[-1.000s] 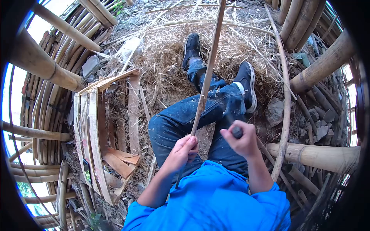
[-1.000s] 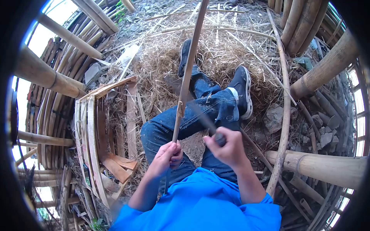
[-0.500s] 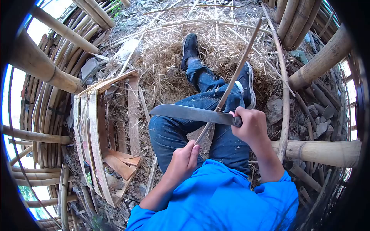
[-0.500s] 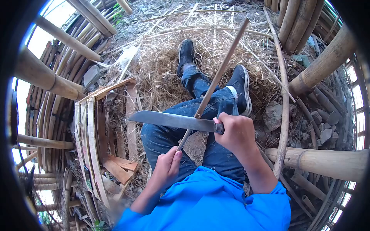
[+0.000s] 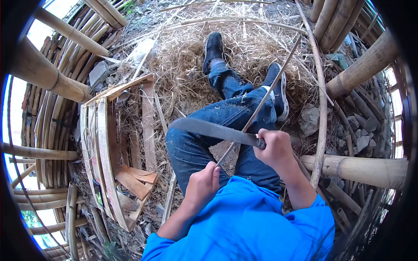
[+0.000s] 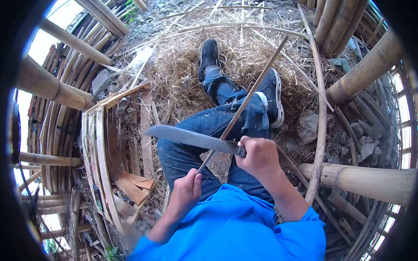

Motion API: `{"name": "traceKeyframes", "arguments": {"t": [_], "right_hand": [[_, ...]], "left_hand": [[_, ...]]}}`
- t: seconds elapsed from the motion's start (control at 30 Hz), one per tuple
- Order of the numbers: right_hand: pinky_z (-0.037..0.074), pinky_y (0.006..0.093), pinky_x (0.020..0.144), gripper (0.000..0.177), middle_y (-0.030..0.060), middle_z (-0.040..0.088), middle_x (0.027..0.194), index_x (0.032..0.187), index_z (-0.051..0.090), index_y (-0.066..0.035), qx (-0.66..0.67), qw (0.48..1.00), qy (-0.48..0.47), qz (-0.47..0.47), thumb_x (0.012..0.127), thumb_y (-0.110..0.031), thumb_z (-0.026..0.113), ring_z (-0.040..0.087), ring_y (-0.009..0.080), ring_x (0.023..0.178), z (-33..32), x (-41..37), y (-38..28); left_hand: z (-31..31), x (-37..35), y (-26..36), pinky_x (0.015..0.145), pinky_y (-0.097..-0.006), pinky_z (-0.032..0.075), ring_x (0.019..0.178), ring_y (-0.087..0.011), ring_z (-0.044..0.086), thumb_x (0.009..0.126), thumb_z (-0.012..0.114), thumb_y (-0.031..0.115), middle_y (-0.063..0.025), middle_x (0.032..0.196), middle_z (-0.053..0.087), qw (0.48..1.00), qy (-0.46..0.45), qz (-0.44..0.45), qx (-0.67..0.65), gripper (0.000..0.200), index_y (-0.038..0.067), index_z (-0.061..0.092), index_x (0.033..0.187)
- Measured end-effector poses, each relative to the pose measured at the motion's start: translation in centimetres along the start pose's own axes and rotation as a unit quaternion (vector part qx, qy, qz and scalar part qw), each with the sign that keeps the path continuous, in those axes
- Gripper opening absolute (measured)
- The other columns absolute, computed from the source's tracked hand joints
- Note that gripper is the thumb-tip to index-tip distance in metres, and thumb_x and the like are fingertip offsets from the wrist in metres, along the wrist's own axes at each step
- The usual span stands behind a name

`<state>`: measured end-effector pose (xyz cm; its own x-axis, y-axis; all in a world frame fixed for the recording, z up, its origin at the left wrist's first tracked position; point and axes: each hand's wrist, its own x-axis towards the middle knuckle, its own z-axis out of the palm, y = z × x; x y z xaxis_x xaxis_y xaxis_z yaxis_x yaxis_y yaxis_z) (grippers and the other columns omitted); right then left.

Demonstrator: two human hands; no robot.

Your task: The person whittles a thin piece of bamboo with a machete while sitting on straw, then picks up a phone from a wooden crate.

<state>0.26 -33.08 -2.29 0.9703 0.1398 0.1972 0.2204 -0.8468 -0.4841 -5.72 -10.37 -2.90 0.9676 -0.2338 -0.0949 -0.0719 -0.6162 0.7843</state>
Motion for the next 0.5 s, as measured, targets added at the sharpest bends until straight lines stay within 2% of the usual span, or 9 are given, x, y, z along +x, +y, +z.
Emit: {"name": "traceKeyframes", "arguments": {"t": [0.13, 0.2, 0.27, 0.33, 0.4, 0.5], "right_hand": [[0.052, 0.0424, 0.056, 0.009, 0.0147, 0.063, 0.063, 0.071, 0.063, -0.008, -0.055, 0.997, -0.039, 0.025, 0.072, -0.016, 0.065, 0.065, 0.033, 0.06, -0.4, 1.0, 0.7], [0.052, 0.0433, 0.058, 0.012, 0.0161, 0.064, 0.065, 0.07, 0.063, -0.007, -0.091, 0.995, -0.004, 0.029, 0.074, -0.018, 0.065, 0.065, 0.0345, 0.063, -0.1, 1.1, 2.3], [0.053, 0.0437, 0.061, 0.015, 0.0173, 0.065, 0.068, 0.069, 0.064, -0.007, -0.136, 0.973, 0.06, 0.177, 0.077, -0.02, 0.065, 0.066, 0.0354, 0.066, -1.9, 2.6, 5.3], [0.054, 0.0439, 0.063, 0.017, 0.0171, 0.067, 0.07, 0.068, 0.064, -0.007, -0.172, 0.953, 0.034, 0.247, 0.078, -0.021, 0.066, 0.067, 0.035, 0.068, -3.8, 3.1, 8.2], [0.054, 0.0442, 0.064, 0.016, 0.0176, 0.066, 0.07, 0.069, 0.064, -0.006, -0.184, 0.958, 0.03, 0.217, 0.077, -0.02, 0.066, 0.067, 0.0364, 0.068, -3.8, 2.1, 7.8], [0.052, 0.046, 0.062, 0.017, 0.0188, 0.064, 0.065, 0.069, 0.064, -0.006, -0.095, 0.987, -0.048, 0.118, 0.074, -0.022, 0.066, 0.064, 0.0392, 0.065, -1.1, -0.2, 4.1]], "left_hand": [[-0.2, -0.1, -0.4, 0.051, -0.0473, 0.038, 0.06, -0.0437, 0.054, 0.097, 0.049, 0.014, -0.0228, 0.06, 0.049, 1.0, 0.015, -0.004, 0.01, 0.019, 0.001, 0.046, 0.083], [-0.3, -0.2, -0.6, 0.051, -0.0476, 0.039, 0.061, -0.0438, 0.055, 0.097, 0.049, 0.015, -0.0231, 0.061, 0.05, 1.0, 0.006, -0.013, 0.021, 0.019, 0.001, 0.047, 0.083], [-0.2, -1.0, -1.2, 0.052, -0.0488, 0.039, 0.061, -0.0434, 0.056, 0.097, 0.049, 0.016, -0.023, 0.062, 0.052, 0.999, 0.008, -0.025, 0.037, 0.02, 0.002, 0.048, 0.083], [-0.1, -2.2, -1.8, 0.053, -0.0498, 0.04, 0.062, -0.0433, 0.056, 0.097, 0.048, 0.017, -0.0229, 0.062, 0.052, 0.997, -0.007, -0.027, 0.065, 0.02, 0.002, 0.048, 0.083], [0.1, -2.1, -1.9, 0.053, -0.0508, 0.04, 0.062, -0.0433, 0.056, 0.097, 0.048, 0.017, -0.0229, 0.063, 0.053, 0.995, -0.016, -0.032, 0.093, 0.02, 0.002, 0.047, 0.083], [0.9, -1.4, -1.9, 0.056, -0.0524, 0.041, 0.064, -0.0437, 0.057, 0.097, 0.048, 0.016, -0.0229, 0.065, 0.055, 0.996, -0.013, -0.042, 0.078, 0.018, 0.002, 0.046, 0.084]]}}
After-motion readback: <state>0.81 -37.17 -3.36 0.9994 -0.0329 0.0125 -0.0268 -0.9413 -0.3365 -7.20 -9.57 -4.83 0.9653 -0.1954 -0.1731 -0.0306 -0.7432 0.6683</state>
